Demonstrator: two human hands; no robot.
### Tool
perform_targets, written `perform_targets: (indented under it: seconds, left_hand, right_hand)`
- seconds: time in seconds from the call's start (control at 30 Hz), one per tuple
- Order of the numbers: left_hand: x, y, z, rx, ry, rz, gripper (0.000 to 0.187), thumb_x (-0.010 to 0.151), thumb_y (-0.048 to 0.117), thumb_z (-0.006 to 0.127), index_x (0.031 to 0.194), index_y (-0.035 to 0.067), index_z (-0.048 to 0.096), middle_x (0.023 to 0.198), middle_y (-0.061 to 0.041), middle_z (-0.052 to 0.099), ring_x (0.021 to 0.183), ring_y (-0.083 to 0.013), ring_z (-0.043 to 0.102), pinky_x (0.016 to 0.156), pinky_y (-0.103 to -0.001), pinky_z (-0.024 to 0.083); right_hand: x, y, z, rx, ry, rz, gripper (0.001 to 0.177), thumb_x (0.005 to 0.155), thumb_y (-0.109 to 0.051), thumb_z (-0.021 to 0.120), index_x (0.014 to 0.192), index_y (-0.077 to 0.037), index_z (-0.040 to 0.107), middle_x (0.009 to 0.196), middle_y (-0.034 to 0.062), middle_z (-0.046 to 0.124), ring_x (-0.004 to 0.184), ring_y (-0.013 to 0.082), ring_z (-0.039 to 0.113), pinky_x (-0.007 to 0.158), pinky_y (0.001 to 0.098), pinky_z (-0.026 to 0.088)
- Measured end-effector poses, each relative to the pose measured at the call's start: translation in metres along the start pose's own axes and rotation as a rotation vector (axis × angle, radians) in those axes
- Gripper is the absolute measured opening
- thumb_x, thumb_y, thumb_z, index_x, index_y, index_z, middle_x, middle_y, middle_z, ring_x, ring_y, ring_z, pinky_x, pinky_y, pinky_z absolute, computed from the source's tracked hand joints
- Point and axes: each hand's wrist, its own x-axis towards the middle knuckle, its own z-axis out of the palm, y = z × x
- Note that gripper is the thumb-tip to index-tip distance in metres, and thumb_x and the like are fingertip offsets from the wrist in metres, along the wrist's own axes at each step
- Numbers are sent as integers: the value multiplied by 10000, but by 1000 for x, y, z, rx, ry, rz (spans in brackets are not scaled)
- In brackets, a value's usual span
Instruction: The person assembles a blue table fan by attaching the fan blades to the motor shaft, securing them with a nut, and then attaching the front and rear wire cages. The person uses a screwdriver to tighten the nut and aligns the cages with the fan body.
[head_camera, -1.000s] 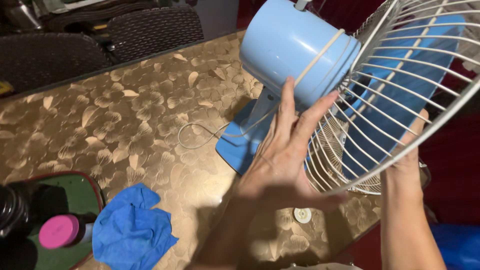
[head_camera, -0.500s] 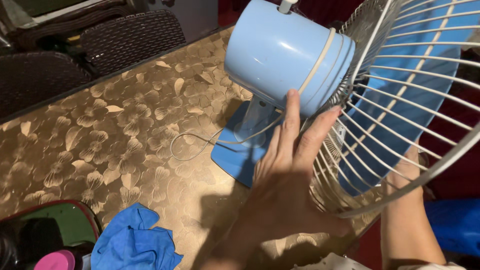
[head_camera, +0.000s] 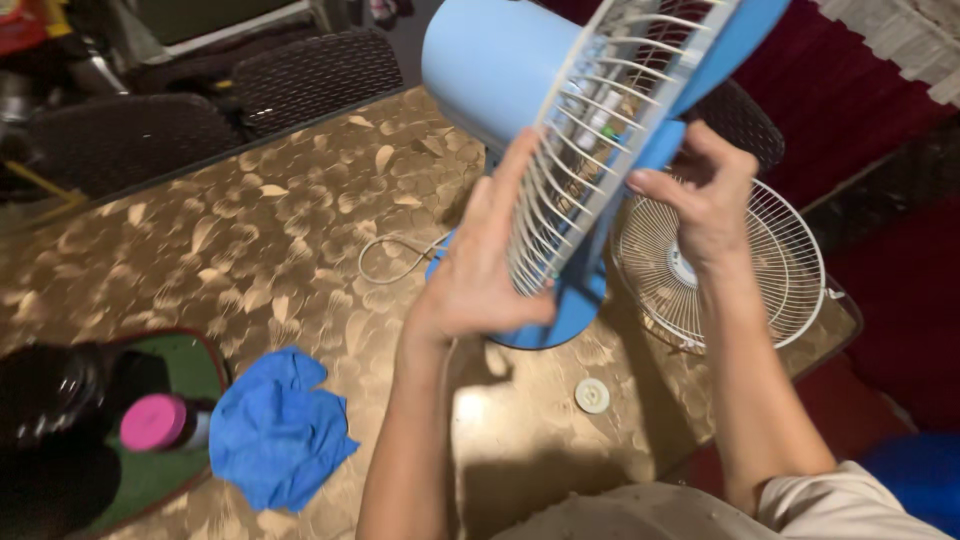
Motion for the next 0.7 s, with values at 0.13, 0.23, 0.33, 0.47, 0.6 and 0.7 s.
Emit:
perform_targets:
  seconds: [0.13, 0.23, 0.33, 0.47, 0.6, 0.7]
  left_hand:
    - [-11, -6, 10, -52, 120, 57, 1149, 620, 44, 669, 1674, 40, 212, 1712, -200, 338, 1600, -339, 328, 1355, -420, 220]
    - [-18, -11, 24, -110, 280, 50, 1021, 678, -53, 550, 1666, 34, 306, 1694, -170, 369, 1610, -284, 329, 1373, -383, 244]
    - [-17, -17, 46, -25, 533, -15, 795, 809, -109, 482, 1592, 23, 440, 1614, -155, 514, 1534, -251, 485, 1323, -338, 340]
    - [-27, -15, 76, 248, 811, 27, 800, 787, -126, 488, 1572, 30, 462, 1503, -145, 575, 1426, -279, 579, 1291, -371, 417]
    - [-39, 0, 104, 361, 989, -26, 795, 753, -107, 468, 1536, 30, 449, 1447, -157, 572, 1396, -321, 564, 1244, -391, 422]
    - [-47, 10, 123, 453, 1050, -47, 786, 739, -105, 481, 1512, 37, 459, 1433, -162, 550, 1397, -325, 499, 1243, -412, 375]
  right_hand:
    - [0, -15, 12, -27, 22, 59, 329, 802, -113, 852, 1061, 9, 689, 962, 53, 746, 841, 134, 718, 752, 279, 610]
    - [0, -15, 11, -241, 23, -107, 318, 809, -134, 907, 978, 8, 678, 912, 59, 733, 813, 127, 683, 738, 277, 568]
    - [2, -8, 8, -409, 41, -254, 360, 789, -155, 950, 906, 8, 651, 868, 66, 729, 773, 122, 661, 712, 275, 543]
    - [7, -2, 2, -549, 56, -305, 440, 777, -207, 1005, 867, 5, 630, 801, 90, 726, 707, 162, 649, 669, 301, 520]
    - [5, -1, -7, -418, -66, -318, 386, 835, -159, 927, 1034, 16, 646, 929, 76, 777, 822, 147, 745, 727, 287, 573]
    - [0, 0, -15, -322, -81, -341, 495, 836, -118, 882, 1249, 24, 650, 1039, 86, 777, 880, 153, 744, 730, 281, 601]
